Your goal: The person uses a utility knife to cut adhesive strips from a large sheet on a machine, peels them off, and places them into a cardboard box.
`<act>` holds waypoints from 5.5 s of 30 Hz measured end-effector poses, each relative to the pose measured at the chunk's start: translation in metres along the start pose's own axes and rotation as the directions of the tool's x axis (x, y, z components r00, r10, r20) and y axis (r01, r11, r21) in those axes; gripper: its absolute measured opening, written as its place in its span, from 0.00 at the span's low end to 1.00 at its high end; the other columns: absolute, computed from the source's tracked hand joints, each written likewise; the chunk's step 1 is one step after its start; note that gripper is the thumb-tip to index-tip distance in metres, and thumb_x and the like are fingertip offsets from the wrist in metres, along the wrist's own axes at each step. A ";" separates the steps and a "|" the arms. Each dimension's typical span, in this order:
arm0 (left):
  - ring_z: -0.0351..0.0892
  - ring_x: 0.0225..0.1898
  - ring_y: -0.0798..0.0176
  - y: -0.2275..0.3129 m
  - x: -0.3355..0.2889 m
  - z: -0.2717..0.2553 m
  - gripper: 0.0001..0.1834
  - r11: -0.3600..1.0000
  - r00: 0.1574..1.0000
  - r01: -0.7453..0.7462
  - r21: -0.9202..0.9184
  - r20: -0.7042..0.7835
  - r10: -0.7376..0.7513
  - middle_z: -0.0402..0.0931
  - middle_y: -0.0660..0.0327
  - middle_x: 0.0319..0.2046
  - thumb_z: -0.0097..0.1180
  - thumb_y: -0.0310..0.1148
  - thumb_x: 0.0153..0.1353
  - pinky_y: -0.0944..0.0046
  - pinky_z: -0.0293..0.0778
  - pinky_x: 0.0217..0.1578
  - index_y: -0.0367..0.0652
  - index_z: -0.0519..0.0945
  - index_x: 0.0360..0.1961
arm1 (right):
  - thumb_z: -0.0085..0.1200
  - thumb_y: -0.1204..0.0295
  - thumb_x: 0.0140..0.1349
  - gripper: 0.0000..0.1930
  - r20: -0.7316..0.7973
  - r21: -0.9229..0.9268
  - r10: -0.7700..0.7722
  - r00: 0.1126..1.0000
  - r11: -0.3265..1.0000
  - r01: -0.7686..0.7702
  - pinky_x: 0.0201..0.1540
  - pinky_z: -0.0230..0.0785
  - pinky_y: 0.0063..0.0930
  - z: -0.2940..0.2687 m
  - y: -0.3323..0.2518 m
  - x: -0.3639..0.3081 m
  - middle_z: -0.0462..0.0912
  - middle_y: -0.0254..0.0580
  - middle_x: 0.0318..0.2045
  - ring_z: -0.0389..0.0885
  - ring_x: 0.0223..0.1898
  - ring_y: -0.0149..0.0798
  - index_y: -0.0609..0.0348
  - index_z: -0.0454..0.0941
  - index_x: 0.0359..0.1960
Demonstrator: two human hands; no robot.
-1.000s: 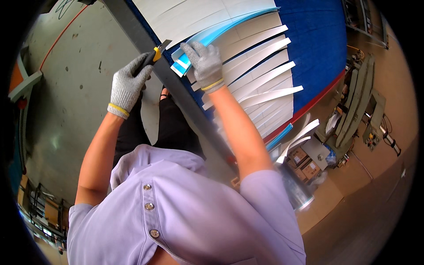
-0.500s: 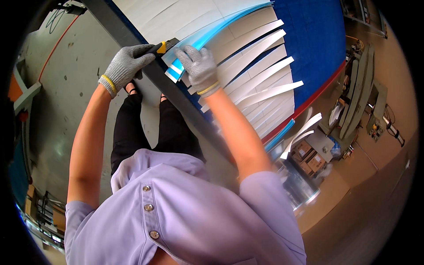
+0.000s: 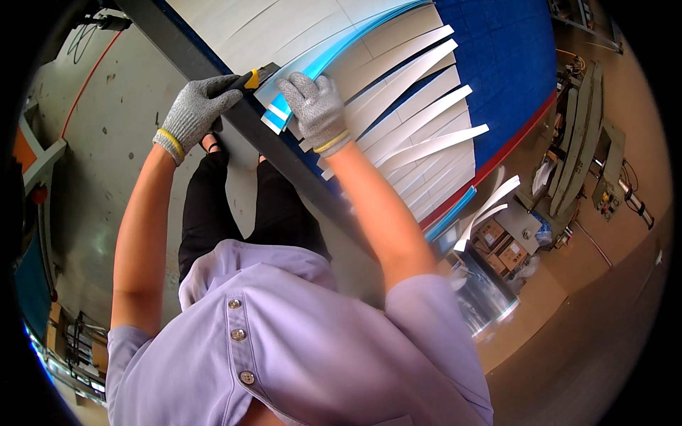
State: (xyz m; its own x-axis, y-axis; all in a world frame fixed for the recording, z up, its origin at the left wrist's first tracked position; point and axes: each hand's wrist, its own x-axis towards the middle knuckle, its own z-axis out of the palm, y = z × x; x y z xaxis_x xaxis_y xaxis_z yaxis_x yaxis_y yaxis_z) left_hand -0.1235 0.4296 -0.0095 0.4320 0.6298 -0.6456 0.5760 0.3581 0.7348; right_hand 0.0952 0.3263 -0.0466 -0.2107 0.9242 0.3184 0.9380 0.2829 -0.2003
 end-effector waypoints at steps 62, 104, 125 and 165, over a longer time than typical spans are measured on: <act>0.67 0.17 0.77 -0.006 -0.001 -0.005 0.24 0.995 0.998 0.056 -0.079 0.029 -0.053 0.74 0.69 0.19 0.64 0.39 0.63 0.72 0.67 0.20 0.40 0.81 0.58 | 0.50 0.82 0.46 0.26 -0.004 0.037 -0.003 1.000 0.999 0.003 0.43 0.72 0.41 -0.001 0.000 0.000 0.82 0.44 0.45 0.78 0.36 0.51 0.54 0.84 0.49; 0.71 0.17 0.75 -0.018 -0.003 -0.014 0.24 0.998 0.991 0.054 -0.041 0.122 -0.049 0.81 0.62 0.25 0.61 0.40 0.64 0.71 0.73 0.21 0.38 0.80 0.58 | 0.57 0.79 0.47 0.21 0.024 0.096 -0.012 1.000 0.995 0.010 0.42 0.70 0.40 -0.003 0.013 0.008 0.79 0.40 0.48 0.75 0.35 0.47 0.49 0.82 0.46; 0.77 0.21 0.71 -0.008 -0.011 -0.013 0.24 0.994 0.988 0.093 0.049 0.116 -0.098 0.83 0.61 0.26 0.61 0.43 0.62 0.68 0.77 0.26 0.43 0.82 0.57 | 0.54 0.81 0.47 0.22 0.012 0.108 -0.038 0.999 0.993 0.036 0.40 0.72 0.37 -0.043 0.019 0.007 0.80 0.40 0.46 0.76 0.34 0.47 0.51 0.82 0.46; 0.75 0.56 0.65 0.105 -0.129 0.295 0.29 0.901 0.501 -0.191 -0.389 0.751 0.430 0.78 0.59 0.54 0.59 0.42 0.68 0.63 0.69 0.59 0.36 0.71 0.64 | 0.72 0.70 0.46 0.27 -0.234 0.667 0.972 0.000 0.161 -0.727 0.45 0.74 0.46 -0.162 -0.112 -0.231 0.75 0.51 0.42 0.79 0.44 0.58 0.58 0.70 0.47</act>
State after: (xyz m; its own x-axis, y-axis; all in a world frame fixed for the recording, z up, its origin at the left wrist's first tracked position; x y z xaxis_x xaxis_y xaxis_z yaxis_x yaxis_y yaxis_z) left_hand 0.0858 0.1823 0.0893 0.9854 -0.0482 -0.1633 0.1666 0.4705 0.8665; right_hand 0.0835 0.0401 0.0522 0.9763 0.2152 0.0224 0.1206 -0.4554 -0.8821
